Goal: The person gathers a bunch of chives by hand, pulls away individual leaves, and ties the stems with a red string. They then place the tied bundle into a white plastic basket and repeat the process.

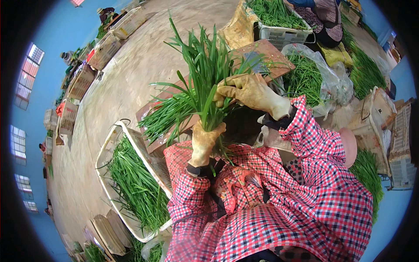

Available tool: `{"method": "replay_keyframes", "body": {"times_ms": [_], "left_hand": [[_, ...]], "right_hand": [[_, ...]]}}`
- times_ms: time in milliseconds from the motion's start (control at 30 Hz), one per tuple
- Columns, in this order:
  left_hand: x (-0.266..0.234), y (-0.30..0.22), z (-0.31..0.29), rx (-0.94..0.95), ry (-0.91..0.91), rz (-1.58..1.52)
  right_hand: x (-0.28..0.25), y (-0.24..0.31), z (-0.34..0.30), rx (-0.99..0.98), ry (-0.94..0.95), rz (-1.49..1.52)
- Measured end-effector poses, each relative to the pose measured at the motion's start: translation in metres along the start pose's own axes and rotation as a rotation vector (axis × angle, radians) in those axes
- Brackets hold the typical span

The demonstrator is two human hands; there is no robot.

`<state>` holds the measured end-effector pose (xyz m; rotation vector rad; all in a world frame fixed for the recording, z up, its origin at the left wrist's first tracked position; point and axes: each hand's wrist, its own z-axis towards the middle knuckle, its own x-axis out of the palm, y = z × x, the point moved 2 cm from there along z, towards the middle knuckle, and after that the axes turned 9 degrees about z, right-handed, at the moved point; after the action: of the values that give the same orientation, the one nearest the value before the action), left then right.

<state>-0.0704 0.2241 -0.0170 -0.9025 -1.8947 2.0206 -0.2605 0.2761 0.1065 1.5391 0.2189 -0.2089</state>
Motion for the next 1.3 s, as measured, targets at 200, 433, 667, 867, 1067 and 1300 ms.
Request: {"method": "replay_keyframes", "body": {"times_ms": [200,433,667,867,1067,1300], "left_hand": [[0.012,0.016,0.000,0.066,-0.010,0.234],[0.024,0.032,0.001,0.112,0.065,0.336],[0.020,0.039,0.001,0.056,0.035,0.127],[0.017,0.036,0.004,0.111,-0.016,0.229],[0.033,0.036,0.005,0.318,-0.025,0.337],[0.041,0.028,0.009,0.178,0.081,0.477]], "right_hand": [[-0.004,-0.016,0.004,-0.184,0.180,-0.274],[-0.013,-0.023,-0.008,-0.047,0.200,-0.226],[-0.012,-0.014,-0.019,-0.154,-0.099,0.241],[0.003,-0.028,-0.035,0.048,-0.033,-0.019],[0.011,-0.026,-0.076,-0.122,-0.112,-0.174],[-0.001,-0.037,-0.092,-0.228,-0.172,-0.149]]}}
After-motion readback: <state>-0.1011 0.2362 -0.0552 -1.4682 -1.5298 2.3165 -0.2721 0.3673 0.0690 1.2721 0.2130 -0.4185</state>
